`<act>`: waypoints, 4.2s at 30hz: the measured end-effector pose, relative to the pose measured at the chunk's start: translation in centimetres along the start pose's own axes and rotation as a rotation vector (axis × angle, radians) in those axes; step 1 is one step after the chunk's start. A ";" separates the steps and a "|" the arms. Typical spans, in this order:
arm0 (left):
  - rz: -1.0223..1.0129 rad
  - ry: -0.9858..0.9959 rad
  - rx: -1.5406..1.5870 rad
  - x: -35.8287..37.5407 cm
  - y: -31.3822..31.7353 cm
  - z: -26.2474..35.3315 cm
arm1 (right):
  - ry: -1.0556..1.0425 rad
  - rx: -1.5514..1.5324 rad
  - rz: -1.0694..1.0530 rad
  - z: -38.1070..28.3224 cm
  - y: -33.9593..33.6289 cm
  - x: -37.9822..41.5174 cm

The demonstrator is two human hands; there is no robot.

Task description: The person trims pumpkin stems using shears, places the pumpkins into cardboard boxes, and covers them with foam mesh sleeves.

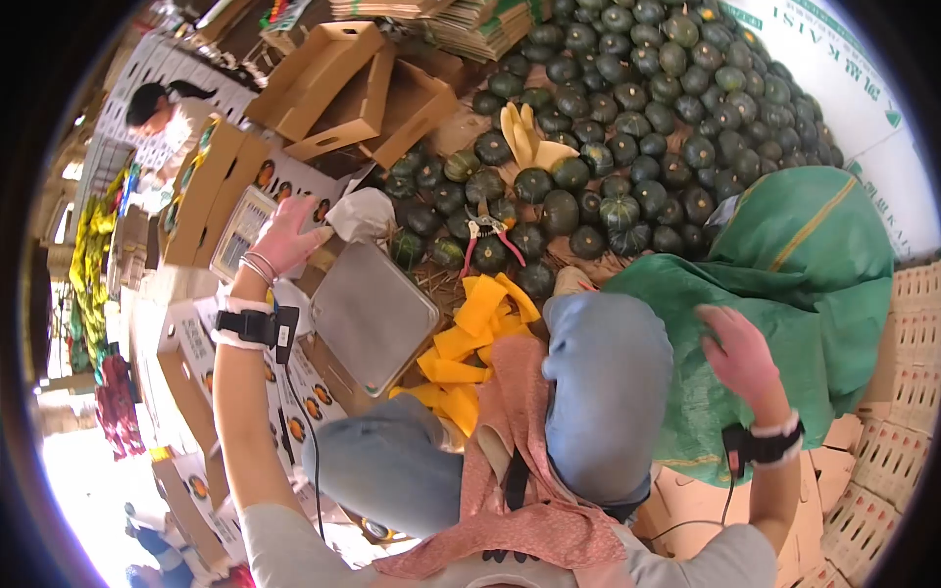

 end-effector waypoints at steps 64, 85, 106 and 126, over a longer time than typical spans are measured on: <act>-0.596 -0.324 1.777 -6.8 27.3 21.6 | -0.091 -0.870 -0.449 1.1 19.8 -28.1; -0.234 0.976 -0.123 -22.7 29.2 32.7 | 0.623 -1.343 0.283 13.8 17.7 -19.8; -0.370 -0.489 3.004 -12.3 29.0 23.9 | -0.001 -0.279 0.220 4.0 12.9 -22.9; -0.475 -0.318 2.790 -11.4 29.3 22.0 | -0.176 0.095 0.012 2.0 10.8 -28.5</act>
Point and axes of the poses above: each hand's wrist, its own x-axis away from the middle knuckle, its own y-axis out of the palm, z = x × y, the point moved 7 cm from there along -x, towards the middle knuckle, and after that the axes turned 3 degrees about -z, right-handed, at the moved point
